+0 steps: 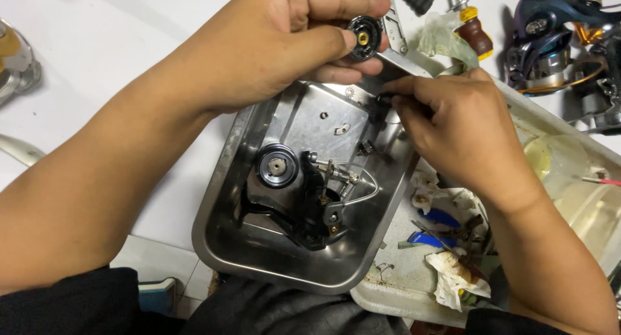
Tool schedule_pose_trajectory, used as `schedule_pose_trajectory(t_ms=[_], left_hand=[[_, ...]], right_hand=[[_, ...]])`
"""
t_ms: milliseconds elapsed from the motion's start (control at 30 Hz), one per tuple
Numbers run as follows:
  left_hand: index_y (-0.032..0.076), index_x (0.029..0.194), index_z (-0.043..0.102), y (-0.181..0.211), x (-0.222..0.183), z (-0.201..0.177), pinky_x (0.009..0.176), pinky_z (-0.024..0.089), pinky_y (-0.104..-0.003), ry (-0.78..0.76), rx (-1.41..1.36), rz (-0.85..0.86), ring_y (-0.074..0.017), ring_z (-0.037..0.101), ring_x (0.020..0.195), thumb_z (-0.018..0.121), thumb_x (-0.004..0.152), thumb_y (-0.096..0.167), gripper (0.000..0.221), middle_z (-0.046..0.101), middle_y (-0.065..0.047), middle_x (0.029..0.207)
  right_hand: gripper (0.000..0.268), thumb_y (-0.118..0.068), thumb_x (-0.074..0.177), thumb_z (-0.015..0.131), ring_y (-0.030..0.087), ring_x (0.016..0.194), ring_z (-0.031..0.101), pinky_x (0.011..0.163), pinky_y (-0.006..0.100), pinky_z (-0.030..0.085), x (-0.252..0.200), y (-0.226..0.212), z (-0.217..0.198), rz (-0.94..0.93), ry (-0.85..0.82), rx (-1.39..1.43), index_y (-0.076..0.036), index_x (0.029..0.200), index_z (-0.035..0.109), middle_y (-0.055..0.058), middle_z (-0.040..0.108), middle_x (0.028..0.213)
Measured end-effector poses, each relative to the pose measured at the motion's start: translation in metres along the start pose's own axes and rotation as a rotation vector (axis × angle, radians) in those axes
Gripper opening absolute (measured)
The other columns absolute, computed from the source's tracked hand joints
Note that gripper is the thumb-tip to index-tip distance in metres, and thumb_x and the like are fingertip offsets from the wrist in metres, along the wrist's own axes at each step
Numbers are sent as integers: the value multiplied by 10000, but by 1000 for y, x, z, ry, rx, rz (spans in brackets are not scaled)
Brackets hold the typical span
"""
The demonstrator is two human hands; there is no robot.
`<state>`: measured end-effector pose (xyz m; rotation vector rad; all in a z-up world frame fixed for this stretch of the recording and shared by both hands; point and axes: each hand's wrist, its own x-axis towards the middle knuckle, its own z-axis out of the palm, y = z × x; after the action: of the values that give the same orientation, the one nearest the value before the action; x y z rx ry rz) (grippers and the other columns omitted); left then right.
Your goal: The person cleans small fishing reel components using a paper towel. They wipe a black cylindrical part and a black ring, then place them into a metal tray. The person repeats the wiping process on additional small parts.
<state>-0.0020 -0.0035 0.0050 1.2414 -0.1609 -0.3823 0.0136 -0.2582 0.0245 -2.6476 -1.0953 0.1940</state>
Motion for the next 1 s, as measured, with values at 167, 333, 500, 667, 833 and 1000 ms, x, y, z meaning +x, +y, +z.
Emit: schedule_pose_trajectory(t_ms=[167,333,500,667,833,1000], left_hand=[[11,1377,573,7,-3,2,992,648,-184,-18,62,9,-190,804,1122,492,987,54,400,715,-144,1270],[17,1385,575,6,-3,2,983,645,-176,-18,53,-21,-185,797,1119,491,990,50,404,721,-147,1291],[53,1383,585,5,-2,3,982,658,-180,14,32,-74,-188,805,1131,510,993,50,397,742,-146,1255],[52,1387,579,1,-1,2,978,660,-184,0,30,-65,-197,803,1136,515,1003,57,389,732,-140,1275],[46,1394,571,-1,0,2,988,661,-198,-3,16,-56,-207,803,1131,512,1002,59,397,725,-146,1283],[17,1382,572,-2,1,2,984,655,-188,-19,24,-17,-208,801,1127,502,994,41,396,728,-163,1277]], right_hand=[[184,-83,971,690,123,682,639,670,304,471,7,1,-11,144,-62,186,-104,1126,786,28,778,895],[145,-122,989,687,52,753,674,699,239,496,7,4,-15,287,-94,285,-120,1096,783,-17,787,902],[146,-130,968,720,210,822,720,771,361,494,-3,18,-3,90,24,74,-108,1085,804,52,782,940],[158,-176,950,810,293,750,690,616,436,512,-11,12,10,-19,107,-197,-173,1106,838,90,729,853],[77,-249,1018,834,256,747,694,551,401,490,-12,10,14,-154,191,-438,-184,1053,812,-13,727,835],[121,-298,936,839,234,755,598,630,384,455,-13,-1,13,-222,99,-474,-226,1031,818,-51,644,776]])
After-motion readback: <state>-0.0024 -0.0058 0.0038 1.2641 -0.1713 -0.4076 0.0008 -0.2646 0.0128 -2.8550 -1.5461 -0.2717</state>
